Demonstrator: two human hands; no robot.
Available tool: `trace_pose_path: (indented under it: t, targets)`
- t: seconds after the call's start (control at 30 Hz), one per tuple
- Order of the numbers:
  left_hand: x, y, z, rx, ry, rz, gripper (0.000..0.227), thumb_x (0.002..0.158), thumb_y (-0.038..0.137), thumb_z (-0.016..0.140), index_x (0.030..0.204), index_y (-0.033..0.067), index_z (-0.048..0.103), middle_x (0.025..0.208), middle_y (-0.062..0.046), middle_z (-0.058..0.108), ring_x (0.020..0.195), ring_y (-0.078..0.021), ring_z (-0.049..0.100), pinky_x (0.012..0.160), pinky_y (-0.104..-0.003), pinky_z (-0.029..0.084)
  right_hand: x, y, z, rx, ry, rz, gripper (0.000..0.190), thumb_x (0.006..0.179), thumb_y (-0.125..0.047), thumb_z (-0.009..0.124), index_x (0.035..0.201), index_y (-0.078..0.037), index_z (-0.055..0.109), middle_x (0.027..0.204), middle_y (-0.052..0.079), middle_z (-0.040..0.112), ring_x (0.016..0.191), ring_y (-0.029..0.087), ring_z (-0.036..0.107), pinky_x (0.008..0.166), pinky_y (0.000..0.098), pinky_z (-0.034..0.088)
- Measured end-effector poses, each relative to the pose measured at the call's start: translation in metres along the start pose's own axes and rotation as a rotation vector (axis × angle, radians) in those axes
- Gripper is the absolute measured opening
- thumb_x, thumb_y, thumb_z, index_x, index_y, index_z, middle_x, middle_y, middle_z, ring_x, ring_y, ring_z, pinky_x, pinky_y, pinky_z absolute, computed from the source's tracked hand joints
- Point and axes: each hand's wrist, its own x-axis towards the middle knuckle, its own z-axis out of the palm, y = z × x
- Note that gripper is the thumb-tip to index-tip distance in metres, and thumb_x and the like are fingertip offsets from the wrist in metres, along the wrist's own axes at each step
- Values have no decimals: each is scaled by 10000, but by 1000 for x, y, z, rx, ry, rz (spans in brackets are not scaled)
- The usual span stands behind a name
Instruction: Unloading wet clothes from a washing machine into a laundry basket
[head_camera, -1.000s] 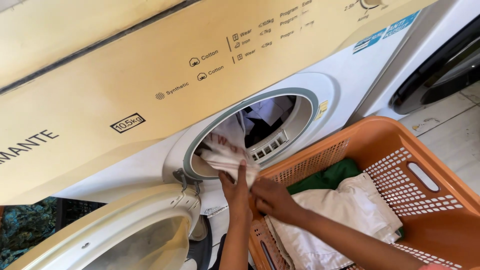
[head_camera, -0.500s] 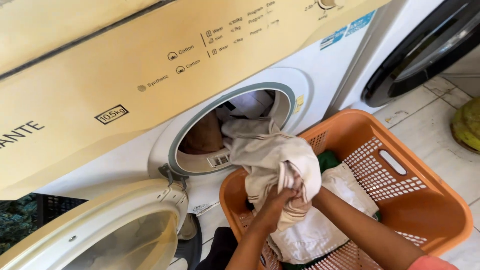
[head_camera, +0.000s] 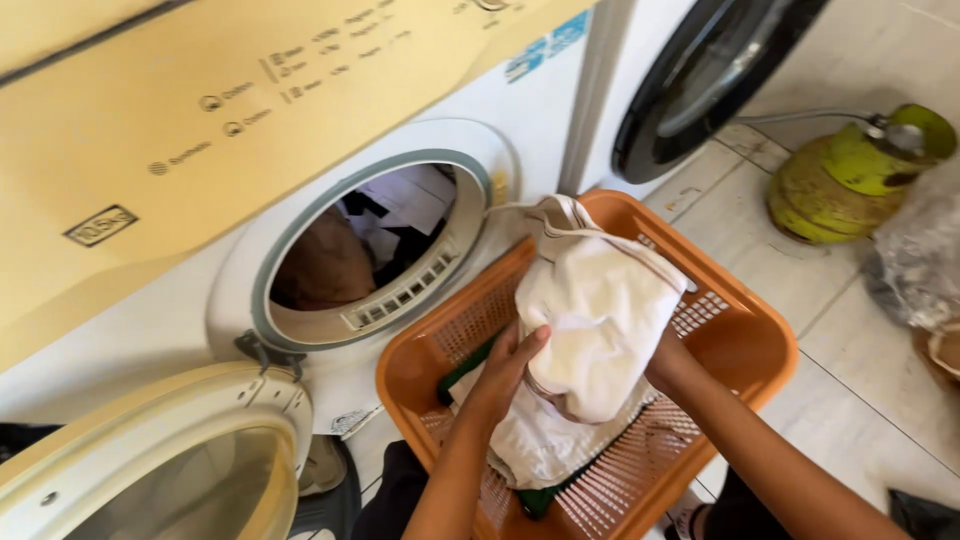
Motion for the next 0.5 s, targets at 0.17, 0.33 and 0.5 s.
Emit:
trace_pose_path:
  t: [0.17,0.33,0.5]
  targets:
    - [14,-10,9,-140,165,85,664,911,260,749,1503,127,480,1293,-132,663,1095,-200,664,992,-397,554,-19,-3,-49,9,121,25,634,945,-82,466,1539,-163,260,1350,87,350,1175,207,405,918,357,325]
    - [19,-24,11,-192,129,106,610,911,169,751,1465,102,505,1295,-143,677,1094,-228,685,973,-419,567,-15,20,-72,-109,79,-262,654,1029,-230,501,1560,8,202,1472,420,295,1416,568,288,1129,630,260]
    - [12,-40,20,-266,-44,13,612,870,66,768,1436,60,534,1287,-186,678,1116,-284,688,952,-471,571,9,62,-69,-213,-284,-219,1065,903,-442,690,1633,-122,-18,1641,283,162,1529,462,84,1217,621,71]
